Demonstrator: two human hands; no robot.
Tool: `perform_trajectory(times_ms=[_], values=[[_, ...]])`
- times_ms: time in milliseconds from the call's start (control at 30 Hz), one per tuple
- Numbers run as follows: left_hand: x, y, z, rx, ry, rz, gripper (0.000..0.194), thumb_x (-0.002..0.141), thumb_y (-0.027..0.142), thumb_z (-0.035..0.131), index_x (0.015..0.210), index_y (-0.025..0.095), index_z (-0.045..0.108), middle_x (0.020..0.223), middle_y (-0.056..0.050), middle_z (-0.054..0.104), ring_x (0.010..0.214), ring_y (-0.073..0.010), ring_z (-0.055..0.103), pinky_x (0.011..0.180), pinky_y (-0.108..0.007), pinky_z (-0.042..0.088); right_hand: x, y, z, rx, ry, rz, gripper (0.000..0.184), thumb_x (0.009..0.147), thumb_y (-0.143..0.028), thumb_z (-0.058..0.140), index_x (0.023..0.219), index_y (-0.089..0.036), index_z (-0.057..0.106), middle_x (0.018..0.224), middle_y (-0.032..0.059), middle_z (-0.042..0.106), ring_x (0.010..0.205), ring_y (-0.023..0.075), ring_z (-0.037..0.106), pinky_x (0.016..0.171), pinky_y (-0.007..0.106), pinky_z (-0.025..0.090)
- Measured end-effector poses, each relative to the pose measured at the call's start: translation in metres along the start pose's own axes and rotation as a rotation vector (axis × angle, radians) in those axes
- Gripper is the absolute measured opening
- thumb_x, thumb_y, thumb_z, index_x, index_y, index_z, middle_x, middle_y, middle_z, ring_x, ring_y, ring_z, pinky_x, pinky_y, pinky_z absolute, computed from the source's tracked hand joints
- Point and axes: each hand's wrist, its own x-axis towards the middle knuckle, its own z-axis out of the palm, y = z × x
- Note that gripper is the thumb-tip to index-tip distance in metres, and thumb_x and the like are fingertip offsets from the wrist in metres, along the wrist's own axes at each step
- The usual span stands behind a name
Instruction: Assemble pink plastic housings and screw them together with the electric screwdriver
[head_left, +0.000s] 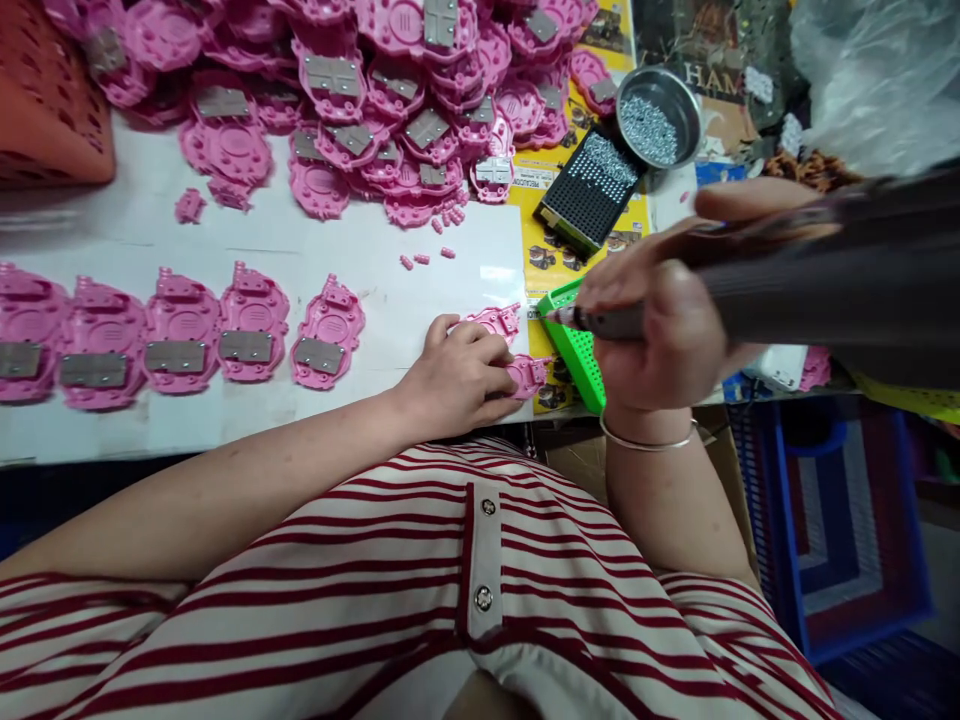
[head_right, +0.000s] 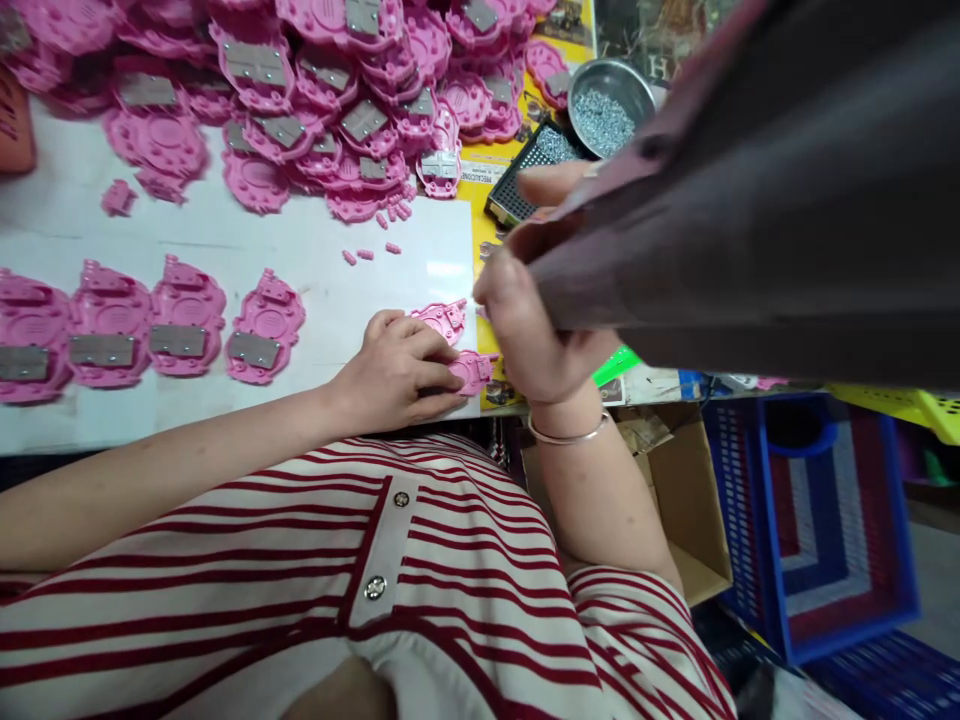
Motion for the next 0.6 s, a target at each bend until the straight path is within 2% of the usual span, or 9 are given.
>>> perform_trajectory(times_ms=[67,233,333,433,500,600], values=[[-0.001,0.001,0.001,0.004,0.018,0.004,0.022,0.09,0.042,0.066,0.081,0.027,0.079,0.097,-0.004,0.072,0.099,-0.0252,0.054,0.094,-0.05,0.029,0.005,-0.002,-0.014,0.044,0.146,-0.118,0.052,0.076,-0.074,0.057,0.107,-0.033,0.049,0.073,-0.0016,0.047,0.054,0.0155,0.055,0.054,0.038,0.054],[-0.002,0.001,0.001,0.011,0.052,0.034,0.021,0.089,0.041,0.067,0.081,0.025,0.078,0.099,-0.004,0.074,0.096,-0.0244,0.055,0.093,-0.049,0.03,0.002,0.008,-0.034,0.012,0.196,-0.173,0.037,0.082,-0.057,0.062,0.108,-0.034,0.049,0.075,-0.0042,0.049,0.047,0.0106,0.051,0.049,0.033,0.052],[-0.003,0.0,0.001,0.016,0.057,0.043,0.02,0.089,0.04,0.067,0.083,0.026,0.078,0.1,-0.004,0.074,0.097,-0.0248,0.056,0.093,-0.049,0.03,-0.003,0.018,-0.033,0.064,0.191,-0.228,0.036,0.085,-0.056,0.062,0.11,-0.034,0.049,0.068,-0.0059,0.046,0.042,0.0084,0.045,0.042,0.027,0.044],[-0.003,0.001,0.001,0.015,0.052,0.037,0.02,0.09,0.041,0.067,0.084,0.026,0.079,0.1,-0.004,0.074,0.098,-0.0248,0.056,0.094,-0.049,0.03,-0.001,0.025,-0.028,0.055,0.122,-0.118,0.047,0.086,-0.067,0.057,0.114,-0.032,0.045,0.07,-0.0044,0.046,0.047,0.01,0.05,0.047,0.028,0.049],[-0.003,0.001,0.001,0.013,0.045,0.035,0.021,0.09,0.041,0.067,0.083,0.026,0.079,0.099,-0.004,0.074,0.097,-0.0247,0.057,0.094,-0.05,0.03,0.002,0.027,-0.024,0.019,0.12,-0.098,0.051,0.084,-0.071,0.056,0.114,-0.031,0.044,0.071,-0.004,0.047,0.047,0.0097,0.05,0.045,0.027,0.048],[-0.003,0.001,0.0,0.009,0.035,0.032,0.021,0.09,0.041,0.066,0.083,0.026,0.079,0.098,-0.004,0.074,0.098,-0.0249,0.057,0.094,-0.05,0.03,0.008,0.03,-0.018,-0.002,0.175,-0.219,0.043,0.086,-0.065,0.06,0.109,-0.031,0.048,0.066,-0.0068,0.049,0.04,0.0065,0.044,0.038,0.023,0.04]])
